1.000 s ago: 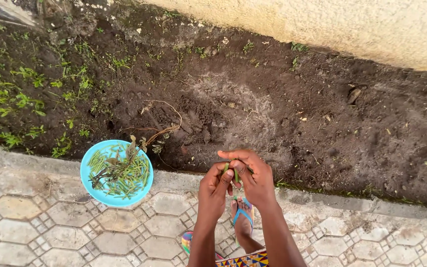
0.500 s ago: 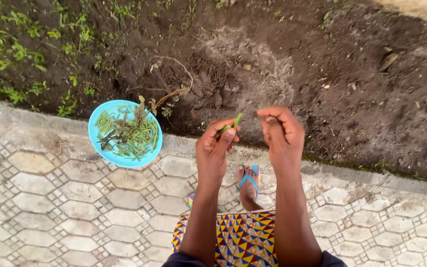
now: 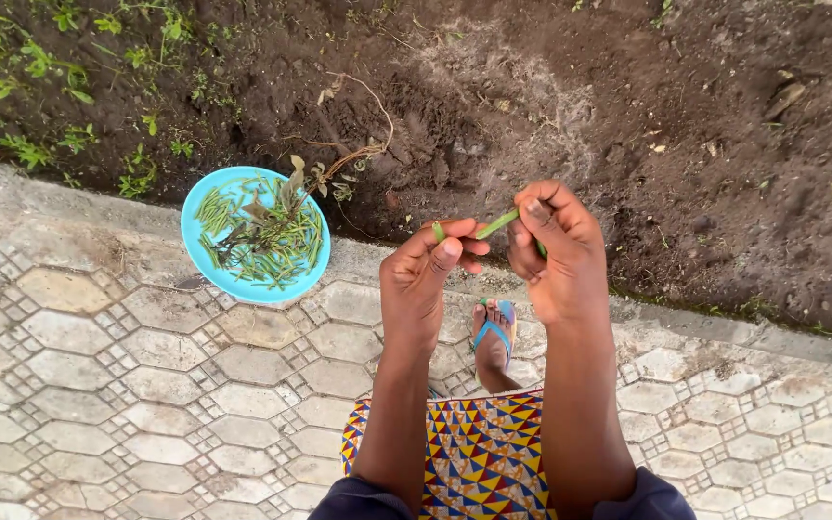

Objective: Picking or sorting green beans from a plant or bowl.

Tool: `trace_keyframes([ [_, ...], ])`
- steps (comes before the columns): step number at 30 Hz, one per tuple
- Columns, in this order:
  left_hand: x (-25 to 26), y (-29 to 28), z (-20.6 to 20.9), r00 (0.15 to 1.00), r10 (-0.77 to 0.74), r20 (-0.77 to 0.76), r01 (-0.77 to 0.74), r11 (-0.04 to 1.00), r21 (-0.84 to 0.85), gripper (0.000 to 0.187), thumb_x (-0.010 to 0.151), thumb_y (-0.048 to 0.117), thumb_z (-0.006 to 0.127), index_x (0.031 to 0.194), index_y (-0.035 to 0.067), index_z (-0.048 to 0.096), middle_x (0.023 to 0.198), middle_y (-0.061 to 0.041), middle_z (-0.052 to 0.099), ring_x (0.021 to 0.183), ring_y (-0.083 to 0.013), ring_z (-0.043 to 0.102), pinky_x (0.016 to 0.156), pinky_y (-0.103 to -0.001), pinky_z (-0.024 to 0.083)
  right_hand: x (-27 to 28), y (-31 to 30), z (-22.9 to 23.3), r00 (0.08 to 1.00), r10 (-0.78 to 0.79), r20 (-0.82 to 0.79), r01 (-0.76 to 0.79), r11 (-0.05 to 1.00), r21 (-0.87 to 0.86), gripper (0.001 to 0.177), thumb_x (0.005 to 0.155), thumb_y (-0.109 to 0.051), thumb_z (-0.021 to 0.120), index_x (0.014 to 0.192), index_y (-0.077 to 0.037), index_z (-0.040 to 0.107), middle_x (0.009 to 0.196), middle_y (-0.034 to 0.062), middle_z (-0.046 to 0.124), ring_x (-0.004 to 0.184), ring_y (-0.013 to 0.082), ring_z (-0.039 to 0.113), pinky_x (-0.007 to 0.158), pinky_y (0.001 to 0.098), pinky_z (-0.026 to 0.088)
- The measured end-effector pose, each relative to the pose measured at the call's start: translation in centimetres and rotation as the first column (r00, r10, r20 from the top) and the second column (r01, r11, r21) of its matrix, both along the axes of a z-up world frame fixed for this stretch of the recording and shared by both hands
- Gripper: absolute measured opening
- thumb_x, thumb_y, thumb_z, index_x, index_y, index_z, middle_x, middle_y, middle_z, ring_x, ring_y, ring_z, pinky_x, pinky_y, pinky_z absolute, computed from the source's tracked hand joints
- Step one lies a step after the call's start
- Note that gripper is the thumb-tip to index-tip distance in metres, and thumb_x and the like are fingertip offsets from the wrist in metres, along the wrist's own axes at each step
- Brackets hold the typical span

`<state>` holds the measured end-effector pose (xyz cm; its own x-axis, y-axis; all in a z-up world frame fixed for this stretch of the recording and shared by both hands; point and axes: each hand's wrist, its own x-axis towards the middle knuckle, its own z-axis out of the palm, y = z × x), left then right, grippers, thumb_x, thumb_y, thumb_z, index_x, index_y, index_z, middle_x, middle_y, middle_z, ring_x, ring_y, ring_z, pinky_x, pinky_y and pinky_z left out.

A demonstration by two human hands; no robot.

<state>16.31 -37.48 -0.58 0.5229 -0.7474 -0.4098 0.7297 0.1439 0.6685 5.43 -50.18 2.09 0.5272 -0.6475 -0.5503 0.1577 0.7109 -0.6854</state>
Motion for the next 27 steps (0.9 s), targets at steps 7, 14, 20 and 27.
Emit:
trace_keyframes([
  [7,1.1,1.2,0.1,0.999,0.036,0.036,-0.036,0.999,-0.008,0.028,0.104,0.011,0.066,0.123,-0.009,0.069,0.115,-0.016,0.073,0.101,-0.022,0.073,0.091,-0.035,0.06,1.4,0.9,-0.5,0.999,0.025,-0.03,-0.025,1.0,0.004,0.012,0.106,-0.013,0.062,0.111,-0.002,0.062,0.076,0.0021,0.057,0.047,0.0031,0.031,0.044,0.0227,0.024],
  [14,2.3,0.5,-1.8,0.987,0.124,0.105,-0.125,0.992,-0.005,0.021,0.103,0.007,0.067,0.117,-0.008,0.069,0.104,-0.013,0.072,0.086,-0.0184,0.071,0.077,-0.033,0.062,4.0,0.7,-0.2,0.996,0.091,-0.013,-0.091,0.982,-0.166,0.012,0.102,-0.006,0.064,0.113,-0.002,0.063,0.079,0.0064,0.062,0.05,0.0037,0.037,0.044,0.0209,0.024],
  [20,5.0,-2.1,-5.8,0.952,0.218,0.215,-0.198,0.974,-0.109,0.018,0.107,0.011,0.064,0.111,-0.005,0.069,0.094,-0.011,0.07,0.075,-0.0158,0.067,0.068,-0.031,0.057,8.1,-0.9,0.3,0.965,0.238,-0.11,-0.261,0.857,-0.444,0.009,0.106,-0.005,0.062,0.113,-0.001,0.065,0.084,0.0055,0.063,0.063,0.004,0.051,0.05,0.0195,0.031],
  [27,2.7,-6.1,-24.7,0.851,-0.038,0.525,-0.082,0.975,0.205,0.03,0.11,0.03,0.052,0.107,0.003,0.064,0.084,-0.003,0.069,0.068,-0.009,0.061,0.06,-0.027,0.05,9.5,-5.9,-0.1,0.998,-0.023,-0.059,-0.026,0.7,-0.714,0.017,0.112,-0.014,0.063,0.112,0.001,0.071,0.079,0.0054,0.067,0.049,0.0032,0.04,0.041,0.0217,0.025],
])
